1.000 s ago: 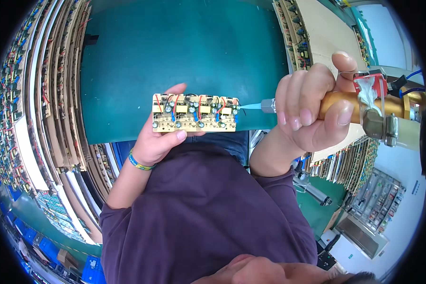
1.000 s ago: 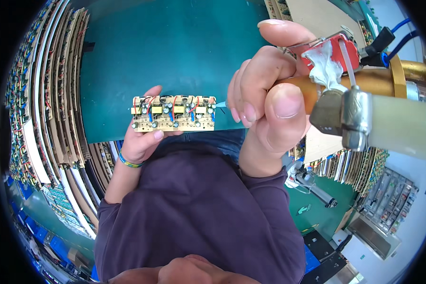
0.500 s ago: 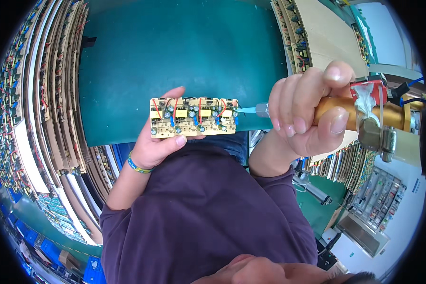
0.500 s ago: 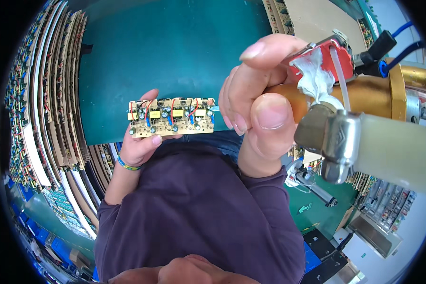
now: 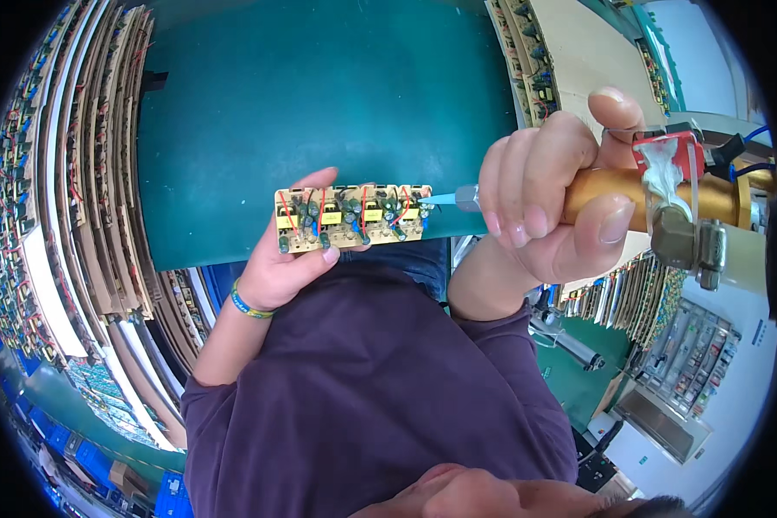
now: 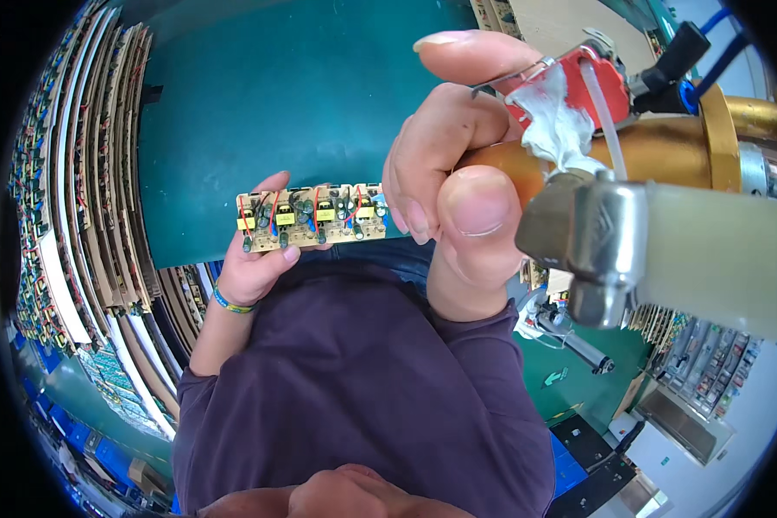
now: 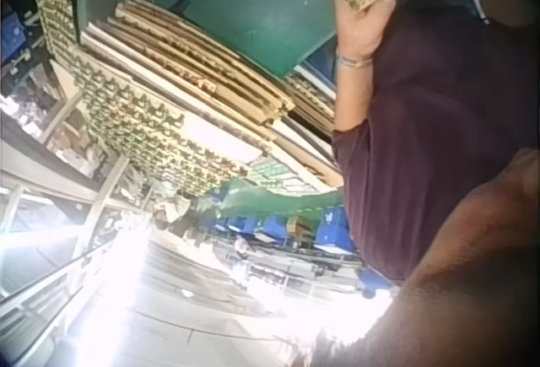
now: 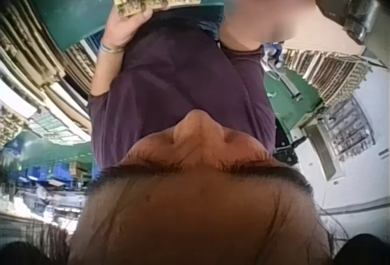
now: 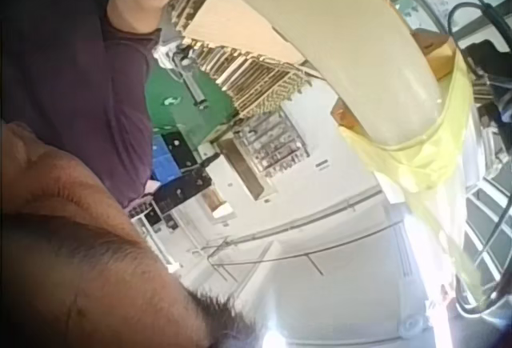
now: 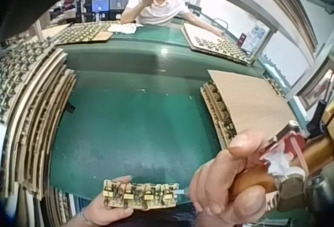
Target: Manually assembling or inspecting circuit boards using a hand tool at a workstation.
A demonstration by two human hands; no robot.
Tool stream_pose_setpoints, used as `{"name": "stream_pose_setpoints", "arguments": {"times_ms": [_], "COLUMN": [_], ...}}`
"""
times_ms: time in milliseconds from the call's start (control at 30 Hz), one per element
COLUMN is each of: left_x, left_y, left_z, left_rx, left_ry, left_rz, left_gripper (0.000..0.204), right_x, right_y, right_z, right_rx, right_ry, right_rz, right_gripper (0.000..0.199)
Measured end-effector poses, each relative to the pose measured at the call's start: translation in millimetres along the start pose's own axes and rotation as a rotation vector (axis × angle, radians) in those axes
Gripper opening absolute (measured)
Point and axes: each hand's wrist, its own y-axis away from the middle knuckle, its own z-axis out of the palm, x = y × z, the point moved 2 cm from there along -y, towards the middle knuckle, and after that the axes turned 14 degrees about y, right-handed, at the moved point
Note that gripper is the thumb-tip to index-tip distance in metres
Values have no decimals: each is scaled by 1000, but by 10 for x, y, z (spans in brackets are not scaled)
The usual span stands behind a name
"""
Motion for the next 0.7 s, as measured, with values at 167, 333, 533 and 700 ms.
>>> {"name": "stream_pose_setpoints", "arguments": {"times_ms": [167,333,533,700], "left_x": [24,-10,13,-5], "left_y": [-4,35,39,45], "left_z": [66,2,29,17], "left_rx": [-4,12,29,29], "left_ry": [-10,-47,-56,-32], "left_rz": [4,17,6,23], "left_gripper": [71,70,69,70], "right_x": [-30,-24,6,-19], "right_y": [32,53,48,37], "right_z": [-1,14,-16,3], "right_rx": [-25,-4,-52,-50], "right_ry": [73,79,12,46], "right_rz": [33,36,-17,8], "right_gripper": [55,49,42,53]}}
